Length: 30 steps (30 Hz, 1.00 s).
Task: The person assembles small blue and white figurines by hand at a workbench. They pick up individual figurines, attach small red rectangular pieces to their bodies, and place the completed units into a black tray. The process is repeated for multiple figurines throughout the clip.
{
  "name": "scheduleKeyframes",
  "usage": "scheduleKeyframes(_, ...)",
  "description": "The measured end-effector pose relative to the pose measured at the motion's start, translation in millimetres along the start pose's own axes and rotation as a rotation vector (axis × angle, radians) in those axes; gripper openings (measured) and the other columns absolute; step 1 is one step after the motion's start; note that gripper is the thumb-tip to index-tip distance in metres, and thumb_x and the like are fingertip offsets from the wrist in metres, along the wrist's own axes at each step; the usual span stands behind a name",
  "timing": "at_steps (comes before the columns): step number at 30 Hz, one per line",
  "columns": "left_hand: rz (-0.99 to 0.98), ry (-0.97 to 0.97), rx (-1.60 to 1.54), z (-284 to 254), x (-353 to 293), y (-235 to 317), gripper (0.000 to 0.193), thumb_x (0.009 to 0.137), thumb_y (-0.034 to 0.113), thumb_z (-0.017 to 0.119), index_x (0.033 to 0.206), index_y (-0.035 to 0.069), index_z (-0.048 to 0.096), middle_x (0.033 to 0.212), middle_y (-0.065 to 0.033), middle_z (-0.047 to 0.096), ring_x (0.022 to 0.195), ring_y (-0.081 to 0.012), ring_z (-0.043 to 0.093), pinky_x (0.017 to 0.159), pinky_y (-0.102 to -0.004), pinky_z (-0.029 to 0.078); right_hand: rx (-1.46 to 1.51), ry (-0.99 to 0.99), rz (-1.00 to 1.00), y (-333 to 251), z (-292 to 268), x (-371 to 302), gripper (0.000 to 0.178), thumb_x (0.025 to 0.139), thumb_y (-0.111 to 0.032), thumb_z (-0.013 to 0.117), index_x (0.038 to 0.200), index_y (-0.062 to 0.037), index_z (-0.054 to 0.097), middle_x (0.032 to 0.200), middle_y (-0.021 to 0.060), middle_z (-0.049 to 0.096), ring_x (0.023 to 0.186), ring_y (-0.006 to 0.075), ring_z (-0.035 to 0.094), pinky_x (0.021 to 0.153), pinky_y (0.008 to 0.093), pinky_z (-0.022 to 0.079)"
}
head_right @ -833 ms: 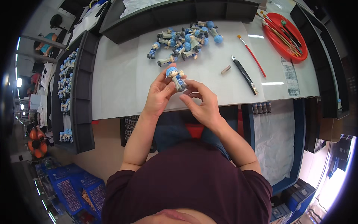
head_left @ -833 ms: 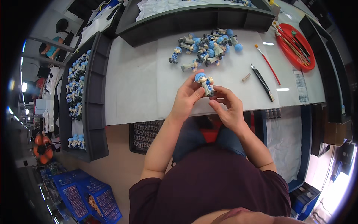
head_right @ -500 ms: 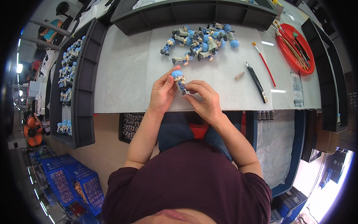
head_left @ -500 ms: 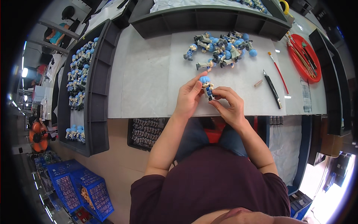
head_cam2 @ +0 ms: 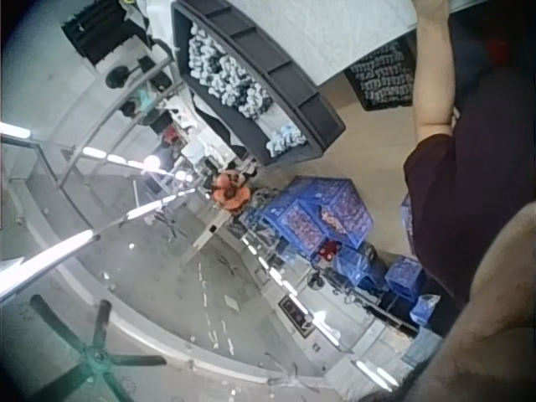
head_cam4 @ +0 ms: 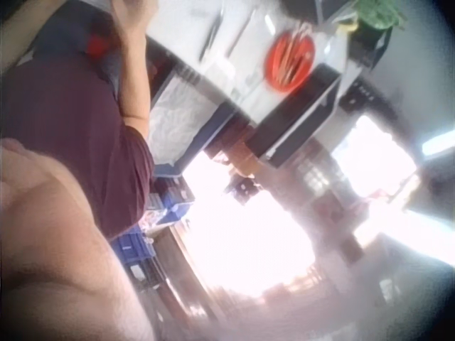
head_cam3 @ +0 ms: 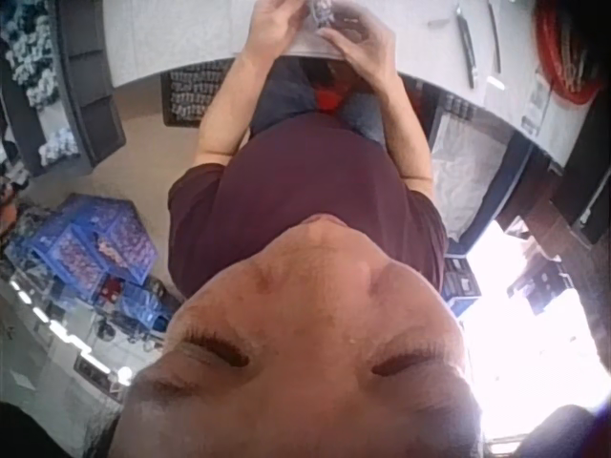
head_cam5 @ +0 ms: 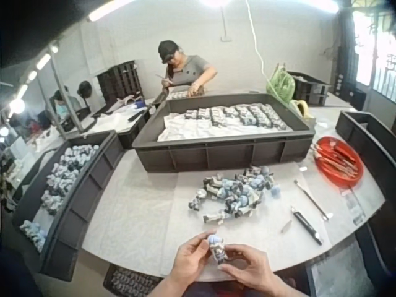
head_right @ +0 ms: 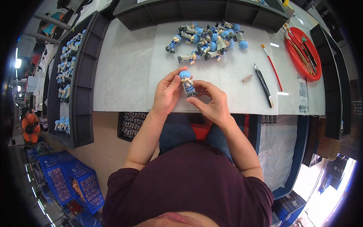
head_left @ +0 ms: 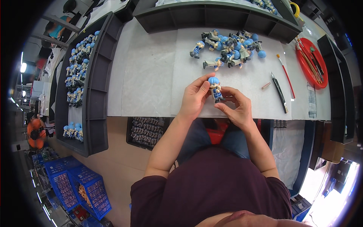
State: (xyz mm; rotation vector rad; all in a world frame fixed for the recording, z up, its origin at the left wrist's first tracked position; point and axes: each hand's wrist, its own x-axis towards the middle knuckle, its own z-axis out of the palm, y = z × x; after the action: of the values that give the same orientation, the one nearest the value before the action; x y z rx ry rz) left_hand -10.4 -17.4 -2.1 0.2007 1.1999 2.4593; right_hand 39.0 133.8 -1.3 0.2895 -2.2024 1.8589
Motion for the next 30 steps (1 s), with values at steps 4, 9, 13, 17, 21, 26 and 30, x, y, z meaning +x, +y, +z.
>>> scheduleKeyframes(4, -0.031, 0.025, 0.028, 0.5, 1.8, -0.2, 0.032, 0.094, 0.017, 0.044, 0.12, -0.001, 0.047, 0.103, -0.0134, 0.06, 0.094, -0.0167, 0.058, 0.084, -0.0294, 0.046, 0.049, 0.016, 0.012, -2.3, -0.5, -0.4, 0.046, 0.069, -0.006, 0.075, 0.109, 0.0029, 0.055, 0.093, 0.0122, 0.061, 0.082, 0.0161, 0.061, 0.071, 0.0268, 0.052)
scheduleKeyframes(9, -0.06, 0.036, 0.046, 1.6, 2.7, 0.9, 0.031, 0.094, 0.017, 0.042, 0.119, -0.002, 0.047, 0.104, -0.0156, 0.059, 0.093, -0.0181, 0.059, 0.083, -0.0295, 0.048, 0.081, 0.031, 0.022, -1.6, -1.7, -1.2, 0.046, 0.069, -0.006, 0.075, 0.11, 0.0035, 0.054, 0.091, 0.0115, 0.061, 0.082, 0.0153, 0.061, 0.07, 0.0261, 0.052)
scheduleKeyframes(13, -0.037, 0.037, 0.033, 3.0, 2.9, 0.8, 0.033, 0.094, 0.018, 0.043, 0.119, -0.002, 0.047, 0.105, -0.0154, 0.059, 0.093, -0.0177, 0.058, 0.083, -0.0289, 0.047, 0.11, 0.053, 0.025, 0.4, -0.9, -2.6, 0.045, 0.07, -0.002, 0.073, 0.11, 0.0031, 0.053, 0.095, 0.0119, 0.059, 0.086, 0.0155, 0.06, 0.069, 0.0254, 0.051)
scheduleKeyframes(17, 0.04, 0.034, 0.042, 3.7, 0.8, -1.2, 0.033, 0.091, 0.017, 0.05, 0.118, -0.002, 0.05, 0.106, -0.0135, 0.059, 0.092, -0.0164, 0.058, 0.083, -0.0275, 0.045, 0.013, 0.099, -0.068, 1.6, -1.7, -1.9, 0.042, 0.069, 0.008, 0.067, 0.109, 0.0025, 0.053, 0.102, 0.0124, 0.056, 0.092, 0.0165, 0.057, 0.07, 0.025, 0.051)
scheduleKeyframes(21, 0.056, 0.072, 0.207, -2.8, -1.1, -7.0, 0.036, 0.086, 0.014, 0.058, 0.119, -0.001, 0.051, 0.103, -0.0083, 0.06, 0.09, -0.0112, 0.056, 0.08, -0.0257, 0.044, 0.054, 0.144, -0.06, 3.7, -3.5, -2.4, 0.043, 0.069, 0.013, 0.058, 0.11, 0.0019, 0.052, 0.105, 0.0123, 0.055, 0.094, 0.0171, 0.056, 0.074, 0.0261, 0.05)
scheduleKeyframes(26, 0.109, 0.074, 0.083, 1.3, -0.7, -5.3, 0.032, 0.087, 0.007, 0.056, 0.117, -0.002, 0.052, 0.104, -0.0091, 0.06, 0.094, -0.0146, 0.056, 0.085, -0.0279, 0.044, 0.201, 0.131, 0.027, 5.8, -6.3, -1.0, 0.043, 0.076, 0.009, 0.056, 0.117, 0.0006, 0.047, 0.106, 0.0127, 0.055, 0.096, 0.0177, 0.056, 0.078, 0.028, 0.049)
scheduleKeyframes(30, 0.114, 0.049, 0.053, 0.7, -0.2, -5.0, 0.031, 0.087, 0.005, 0.054, 0.118, 0.0, 0.051, 0.109, -0.0098, 0.058, 0.1, -0.0171, 0.055, 0.088, -0.031, 0.044, 0.294, 0.095, 0.174, 0.6, -7.1, -1.8, 0.041, 0.08, 0.001, 0.06, 0.119, 0.0004, 0.045, 0.105, 0.0124, 0.057, 0.096, 0.0177, 0.057, 0.079, 0.0287, 0.048)
